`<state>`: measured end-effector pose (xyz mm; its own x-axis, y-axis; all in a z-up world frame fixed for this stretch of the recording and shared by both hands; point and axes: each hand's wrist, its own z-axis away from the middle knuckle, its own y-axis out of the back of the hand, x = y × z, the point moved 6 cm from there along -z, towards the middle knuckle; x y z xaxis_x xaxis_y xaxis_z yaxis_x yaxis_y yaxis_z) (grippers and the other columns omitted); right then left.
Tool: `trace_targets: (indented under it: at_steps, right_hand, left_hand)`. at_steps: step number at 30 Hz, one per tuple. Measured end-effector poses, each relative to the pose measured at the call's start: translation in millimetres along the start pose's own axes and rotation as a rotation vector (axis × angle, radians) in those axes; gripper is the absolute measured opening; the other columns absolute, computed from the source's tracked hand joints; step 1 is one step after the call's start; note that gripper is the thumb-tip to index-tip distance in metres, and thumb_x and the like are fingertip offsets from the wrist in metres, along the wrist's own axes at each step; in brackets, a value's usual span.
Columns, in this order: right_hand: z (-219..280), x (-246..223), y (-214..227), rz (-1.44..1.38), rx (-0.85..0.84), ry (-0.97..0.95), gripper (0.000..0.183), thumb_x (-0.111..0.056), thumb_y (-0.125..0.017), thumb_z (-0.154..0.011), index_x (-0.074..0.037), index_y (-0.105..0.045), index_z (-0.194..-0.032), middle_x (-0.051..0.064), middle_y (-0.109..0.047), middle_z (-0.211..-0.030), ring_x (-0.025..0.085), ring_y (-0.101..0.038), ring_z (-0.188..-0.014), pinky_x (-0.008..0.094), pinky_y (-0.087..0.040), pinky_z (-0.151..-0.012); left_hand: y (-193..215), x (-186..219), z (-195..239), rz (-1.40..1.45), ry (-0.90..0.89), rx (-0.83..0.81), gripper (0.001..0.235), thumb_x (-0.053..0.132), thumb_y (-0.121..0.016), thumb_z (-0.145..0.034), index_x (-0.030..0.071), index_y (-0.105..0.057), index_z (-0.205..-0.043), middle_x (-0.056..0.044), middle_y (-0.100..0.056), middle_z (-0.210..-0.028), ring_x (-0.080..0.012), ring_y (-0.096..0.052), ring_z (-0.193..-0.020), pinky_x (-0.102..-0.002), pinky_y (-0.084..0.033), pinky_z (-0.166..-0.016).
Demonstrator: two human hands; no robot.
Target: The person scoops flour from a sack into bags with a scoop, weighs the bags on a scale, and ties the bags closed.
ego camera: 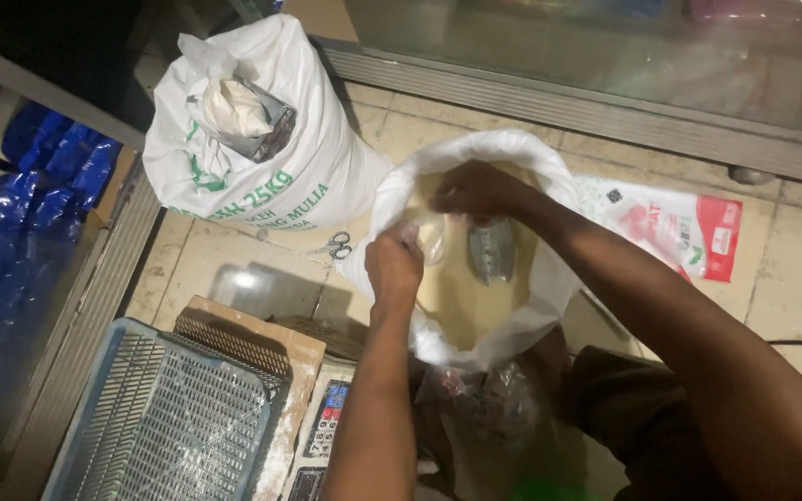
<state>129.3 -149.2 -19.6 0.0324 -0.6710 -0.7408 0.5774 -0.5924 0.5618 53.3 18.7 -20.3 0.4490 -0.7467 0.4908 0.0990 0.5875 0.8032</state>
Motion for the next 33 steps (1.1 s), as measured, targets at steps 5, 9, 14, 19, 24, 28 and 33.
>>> trace_targets:
  at_steps: [5, 9, 14, 19, 24, 28, 33]
  right_hand:
    - [-42, 124, -52, 0.848, 0.128, -0.048, 0.039, -0.048, -0.069, -0.083, -0.022, -0.075, -0.111, 0.006, -0.072, -0.102, 0.029, -0.073, -0.097, 0.046, -0.06, -0.073]
    - [-28, 141, -80, 1.167, 0.177, 0.093, 0.012, -0.026, -0.074, -0.088, -0.016, -0.07, -0.095, 0.001, -0.066, -0.084, 0.02, -0.068, -0.081, 0.033, -0.056, -0.062]
    - [-22, 157, -97, 1.355, 0.458, 0.239, 0.01, -0.028, -0.071, -0.089, -0.021, -0.063, -0.086, -0.003, -0.056, -0.076, 0.013, -0.054, -0.067, 0.027, -0.04, -0.05]
    - [-24, 155, -94, 1.27, 0.536, 0.3, 0.011, -0.026, -0.066, -0.095, -0.016, -0.064, -0.097, 0.002, -0.058, -0.083, 0.017, -0.057, -0.071, 0.028, -0.042, -0.051]
    - [-39, 183, -113, 1.285, 0.369, 0.21, 0.006, -0.026, -0.069, -0.087, -0.022, -0.065, -0.084, -0.003, -0.06, -0.076, 0.013, -0.058, -0.067, 0.029, -0.045, -0.05]
    - [-25, 160, -102, 1.192, 0.437, 0.23, 0.007, -0.026, -0.068, -0.086, -0.022, -0.065, -0.08, -0.002, -0.059, -0.072, 0.014, -0.06, -0.063, 0.03, -0.044, -0.047]
    - [-30, 162, -107, 1.195, 0.294, 0.179, 0.006, -0.024, -0.065, -0.088, -0.024, -0.067, -0.094, -0.002, -0.068, -0.079, 0.016, -0.07, -0.07, 0.033, -0.048, -0.052]
  left_hand:
    - [1, 6, 3, -0.048, -0.061, -0.044, 0.032, 0.034, -0.056, -0.101, 0.015, -0.076, -0.117, -0.025, -0.076, -0.102, -0.045, -0.07, -0.109, -0.055, -0.056, -0.098]
    - [7, 15, 8, -0.052, -0.052, -0.047, 0.037, 0.037, -0.051, -0.103, 0.014, -0.077, -0.115, -0.026, -0.075, -0.103, -0.0464, -0.07, -0.108, -0.057, -0.055, -0.097]
    - [1, -1, 3, 0.036, -0.003, 0.031, 0.027, 0.033, -0.056, -0.099, 0.021, -0.079, -0.109, -0.017, -0.077, -0.096, -0.041, -0.073, -0.103, -0.054, -0.057, -0.093]
    - [4, -19, -12, 0.17, 0.008, 0.109, 0.024, 0.026, -0.058, -0.096, 0.022, -0.079, -0.106, -0.016, -0.077, -0.099, -0.044, -0.07, -0.105, -0.055, -0.055, -0.096]
    - [19, -18, -8, 0.234, 0.014, 0.122, 0.023, 0.016, -0.06, -0.094, 0.017, -0.08, -0.105, -0.014, -0.078, -0.099, -0.042, -0.071, -0.104, -0.054, -0.055, -0.094]
    - [19, -21, -9, 0.228, 0.022, 0.116, 0.025, 0.018, -0.056, -0.094, 0.02, -0.08, -0.103, -0.013, -0.078, -0.098, -0.042, -0.07, -0.105, -0.055, -0.055, -0.095]
    - [22, -22, -3, 0.224, 0.024, 0.129, 0.024, 0.018, -0.056, -0.094, 0.023, -0.079, -0.098, -0.009, -0.078, -0.094, -0.0389, -0.072, -0.1, -0.053, -0.057, -0.09]
